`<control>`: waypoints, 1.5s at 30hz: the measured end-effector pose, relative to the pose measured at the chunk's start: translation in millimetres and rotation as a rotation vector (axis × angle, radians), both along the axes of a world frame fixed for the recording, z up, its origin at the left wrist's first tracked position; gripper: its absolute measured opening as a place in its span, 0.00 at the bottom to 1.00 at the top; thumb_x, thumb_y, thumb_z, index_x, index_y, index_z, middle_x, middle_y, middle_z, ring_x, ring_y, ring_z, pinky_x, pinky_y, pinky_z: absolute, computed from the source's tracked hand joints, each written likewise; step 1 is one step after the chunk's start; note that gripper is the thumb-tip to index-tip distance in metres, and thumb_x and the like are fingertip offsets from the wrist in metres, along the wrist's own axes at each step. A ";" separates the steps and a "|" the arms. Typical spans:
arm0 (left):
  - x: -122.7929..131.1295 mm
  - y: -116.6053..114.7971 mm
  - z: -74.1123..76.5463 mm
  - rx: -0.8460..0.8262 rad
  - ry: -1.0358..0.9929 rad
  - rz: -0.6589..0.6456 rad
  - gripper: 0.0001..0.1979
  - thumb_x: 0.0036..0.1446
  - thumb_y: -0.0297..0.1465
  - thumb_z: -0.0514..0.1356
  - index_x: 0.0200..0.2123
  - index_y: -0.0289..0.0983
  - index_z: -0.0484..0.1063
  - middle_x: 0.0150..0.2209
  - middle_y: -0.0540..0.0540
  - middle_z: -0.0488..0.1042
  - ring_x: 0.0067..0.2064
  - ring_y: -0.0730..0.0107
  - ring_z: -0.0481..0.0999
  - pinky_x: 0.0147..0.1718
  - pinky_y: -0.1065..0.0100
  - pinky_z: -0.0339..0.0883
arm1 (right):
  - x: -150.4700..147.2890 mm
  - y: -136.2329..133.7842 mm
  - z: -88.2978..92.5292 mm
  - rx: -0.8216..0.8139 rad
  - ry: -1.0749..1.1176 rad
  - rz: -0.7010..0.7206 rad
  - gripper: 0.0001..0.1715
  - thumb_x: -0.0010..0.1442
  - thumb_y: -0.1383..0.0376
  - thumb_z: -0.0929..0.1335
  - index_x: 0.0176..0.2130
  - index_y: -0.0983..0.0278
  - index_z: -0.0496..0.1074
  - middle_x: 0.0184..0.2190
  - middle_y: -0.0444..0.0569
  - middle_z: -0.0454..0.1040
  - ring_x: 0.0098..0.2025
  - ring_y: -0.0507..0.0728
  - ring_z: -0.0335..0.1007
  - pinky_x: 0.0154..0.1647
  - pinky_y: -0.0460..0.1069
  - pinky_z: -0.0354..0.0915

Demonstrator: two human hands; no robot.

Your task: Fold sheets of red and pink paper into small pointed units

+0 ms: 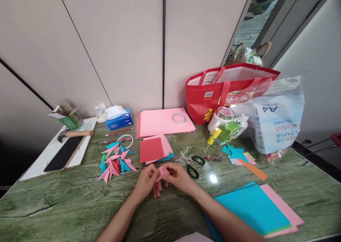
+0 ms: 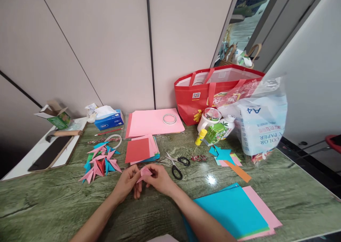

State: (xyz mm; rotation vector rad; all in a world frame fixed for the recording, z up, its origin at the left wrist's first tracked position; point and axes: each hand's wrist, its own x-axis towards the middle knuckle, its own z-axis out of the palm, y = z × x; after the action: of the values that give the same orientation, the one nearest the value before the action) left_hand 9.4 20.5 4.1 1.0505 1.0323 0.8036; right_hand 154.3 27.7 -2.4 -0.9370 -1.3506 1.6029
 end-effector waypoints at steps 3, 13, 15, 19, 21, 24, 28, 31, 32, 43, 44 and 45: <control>1.4 0.3 2.1 -0.031 -0.027 0.008 0.16 0.49 0.43 0.57 0.24 0.37 0.58 0.12 0.53 0.70 0.10 0.73 0.67 0.06 0.78 0.56 | -2.9 0.1 -4.0 -0.009 -0.007 -0.061 0.16 0.45 0.56 0.69 0.30 0.66 0.70 0.23 0.43 0.68 0.21 0.48 0.60 0.19 0.43 0.61; -3.7 3.4 8.6 -0.134 -0.177 -0.061 0.14 0.49 0.38 0.59 0.25 0.33 0.64 0.22 0.45 0.75 0.16 0.73 0.72 0.13 0.75 0.65 | -3.6 2.6 -2.4 -0.045 0.023 -0.205 0.17 0.45 0.54 0.69 0.27 0.67 0.71 0.21 0.42 0.69 0.18 0.47 0.59 0.17 0.43 0.59; -2.4 3.1 7.4 -0.117 -0.157 -0.031 0.13 0.48 0.38 0.60 0.24 0.33 0.64 0.18 0.48 0.73 0.14 0.74 0.71 0.11 0.76 0.64 | -3.6 2.7 -3.4 -0.038 0.010 -0.206 0.17 0.45 0.54 0.69 0.27 0.67 0.71 0.21 0.42 0.68 0.18 0.47 0.58 0.17 0.43 0.59; 0.6 1.6 5.8 -0.063 -0.083 0.000 0.13 0.49 0.38 0.59 0.25 0.33 0.63 0.14 0.52 0.70 0.11 0.76 0.68 0.07 0.78 0.59 | -4.5 3.0 -8.7 -0.025 -0.020 -0.202 0.17 0.47 0.54 0.68 0.28 0.67 0.71 0.21 0.42 0.68 0.17 0.46 0.57 0.17 0.42 0.58; 0.6 1.3 5.5 -0.047 -0.061 -0.013 0.13 0.49 0.38 0.58 0.25 0.33 0.63 0.14 0.52 0.70 0.10 0.76 0.68 0.07 0.78 0.59 | -4.9 3.1 -10.3 -0.020 -0.027 -0.202 0.17 0.47 0.54 0.68 0.28 0.67 0.71 0.21 0.42 0.68 0.17 0.46 0.57 0.17 0.42 0.58; -1.1 1.9 5.5 -0.062 -0.066 -0.053 0.13 0.51 0.39 0.57 0.26 0.33 0.63 0.15 0.51 0.71 0.11 0.74 0.69 0.07 0.77 0.60 | -4.8 3.2 -10.2 -0.016 -0.034 -0.216 0.18 0.47 0.54 0.68 0.27 0.67 0.70 0.20 0.42 0.67 0.17 0.46 0.57 0.16 0.42 0.58; -2.5 2.9 5.7 -0.080 -0.104 -0.066 0.14 0.52 0.39 0.55 0.26 0.33 0.63 0.20 0.46 0.75 0.14 0.74 0.71 0.10 0.76 0.63 | -4.3 3.3 -8.9 -0.014 -0.034 -0.239 0.18 0.47 0.54 0.68 0.27 0.67 0.71 0.19 0.41 0.67 0.16 0.46 0.56 0.16 0.42 0.58; -1.3 2.3 5.1 -0.067 -0.095 -0.047 0.13 0.50 0.38 0.58 0.26 0.33 0.63 0.18 0.47 0.74 0.13 0.74 0.71 0.10 0.76 0.64 | -4.1 3.2 -8.8 -0.002 -0.029 -0.243 0.16 0.46 0.56 0.68 0.27 0.67 0.71 0.19 0.42 0.68 0.16 0.46 0.57 0.15 0.42 0.58; -0.7 1.9 4.7 -0.063 -0.088 -0.034 0.13 0.50 0.38 0.58 0.25 0.33 0.63 0.17 0.48 0.73 0.13 0.74 0.70 0.10 0.76 0.63 | -4.1 3.1 -8.7 0.000 -0.026 -0.246 0.15 0.46 0.56 0.69 0.26 0.67 0.71 0.19 0.42 0.68 0.16 0.46 0.57 0.15 0.42 0.58; -0.9 5.8 1.8 0.069 -0.036 0.100 0.15 0.46 0.37 0.61 0.34 0.35 0.64 0.23 0.50 0.74 0.17 0.72 0.73 0.16 0.71 0.67 | -2.7 5.8 -8.9 -0.042 0.109 -0.287 0.15 0.47 0.57 0.69 0.31 0.66 0.72 0.19 0.42 0.69 0.20 0.49 0.62 0.19 0.44 0.63; -0.6 6.0 1.0 0.103 0.002 0.111 0.16 0.44 0.36 0.62 0.35 0.35 0.65 0.22 0.51 0.73 0.18 0.72 0.73 0.16 0.71 0.68 | -2.7 6.0 -10.0 -0.039 0.104 -0.295 0.14 0.47 0.57 0.69 0.29 0.66 0.71 0.19 0.42 0.69 0.20 0.49 0.62 0.19 0.44 0.63; -0.2 6.0 0.0 0.136 0.044 0.122 0.16 0.43 0.34 0.63 0.35 0.34 0.65 0.21 0.52 0.73 0.18 0.72 0.72 0.17 0.71 0.67 | -2.8 6.2 -10.9 -0.029 0.094 -0.298 0.13 0.47 0.57 0.69 0.29 0.66 0.71 0.19 0.42 0.69 0.20 0.49 0.62 0.19 0.43 0.63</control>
State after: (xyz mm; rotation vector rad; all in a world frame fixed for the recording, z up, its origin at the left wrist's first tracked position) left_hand 9.3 26.5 4.1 1.1332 1.0994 0.9637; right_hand 151.5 33.9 -13.3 -1.0156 -1.0704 1.4227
